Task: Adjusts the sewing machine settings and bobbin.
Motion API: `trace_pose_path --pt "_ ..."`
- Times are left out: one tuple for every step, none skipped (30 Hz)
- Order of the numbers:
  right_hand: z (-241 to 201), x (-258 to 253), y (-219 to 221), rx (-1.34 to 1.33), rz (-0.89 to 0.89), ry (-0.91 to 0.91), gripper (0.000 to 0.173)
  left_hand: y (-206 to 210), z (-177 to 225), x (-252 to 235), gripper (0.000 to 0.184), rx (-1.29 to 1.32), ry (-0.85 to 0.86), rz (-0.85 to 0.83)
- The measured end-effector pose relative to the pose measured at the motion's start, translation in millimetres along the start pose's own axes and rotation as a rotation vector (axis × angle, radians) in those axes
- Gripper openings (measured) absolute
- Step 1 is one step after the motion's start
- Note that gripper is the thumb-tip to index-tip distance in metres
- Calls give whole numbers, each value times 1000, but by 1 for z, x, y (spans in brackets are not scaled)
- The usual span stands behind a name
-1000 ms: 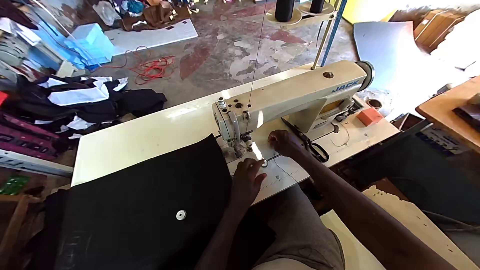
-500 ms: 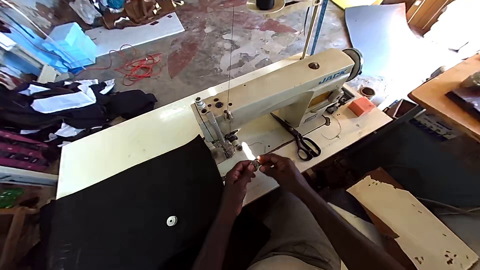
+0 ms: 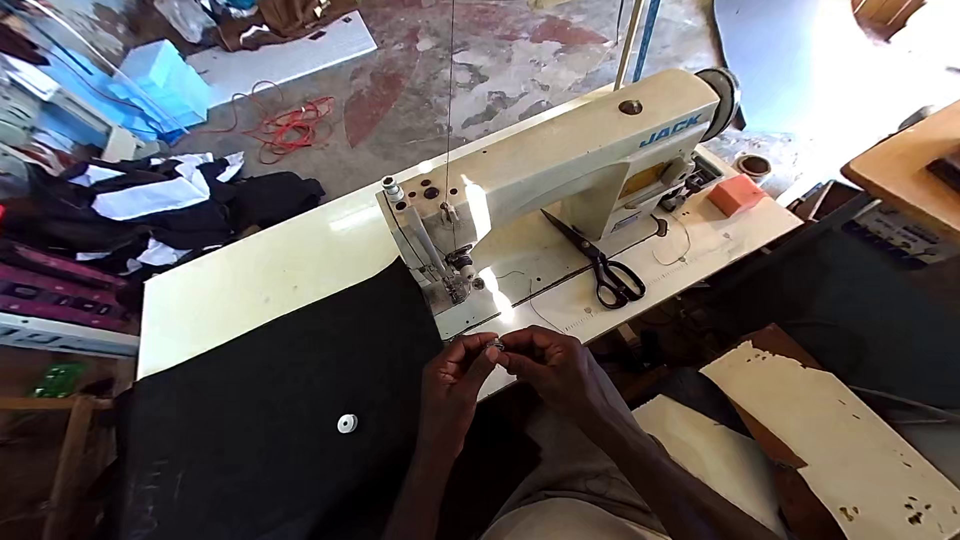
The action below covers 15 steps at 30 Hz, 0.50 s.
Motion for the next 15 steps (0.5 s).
trace_pose_path --pt "-5 1 0 -9 -4 -14 14 -1 3 0 20 16 3 -13" --pt "-10 3 -1 -15 -3 -23 12 -3 3 0 20 61 -12 -34" --pt "-13 4 -1 -40 4 -42 11 -3 3 0 20 137 -44 -52" --pt "-16 5 -2 -67 9 -64 10 -3 1 2 20 235 -93 -64" --pt "-18 6 -3 -93 10 -72 10 -2 -1 4 20 335 -148 -72" --pt "-20 7 -4 -112 4 -73 11 0 -4 6 19 429 -199 -72" --pt "-20 9 -4 -127 -2 -68 12 2 -6 8 19 501 -244 -66" --pt "-19 9 -4 -143 -3 -61 12 3 -8 10 20 551 -278 -56" --pt "-18 10 -5 -166 -3 -51 13 5 -9 11 21 582 -299 -51" --pt "-17 11 -5 -196 -1 -31 13 6 -9 12 23 599 -306 -51" --pt "-15 11 -5 -227 1 -13 12 8 -8 13 25 602 -299 -60" --pt "-14 11 -5 -258 4 1 12 9 -6 14 26 595 -284 -74" --pt "-13 11 -5 -272 2 14 12 9 -5 14 25 583 -270 -81" --pt "-13 11 -5 -274 -3 24 12 10 -4 14 23 582 -259 -84" --pt "-13 12 -5 -274 -14 32 13 9 -3 13 21 587 -251 -87"
Point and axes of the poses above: each hand's wrist, its own x-axis away from the middle knuckle, its own y-axis out of the palm, z = x × y, the point moved 7 cm from there along -x, towards the middle knuckle, and after that the axes turned 8 degrees about z, right-handed, at the moved point
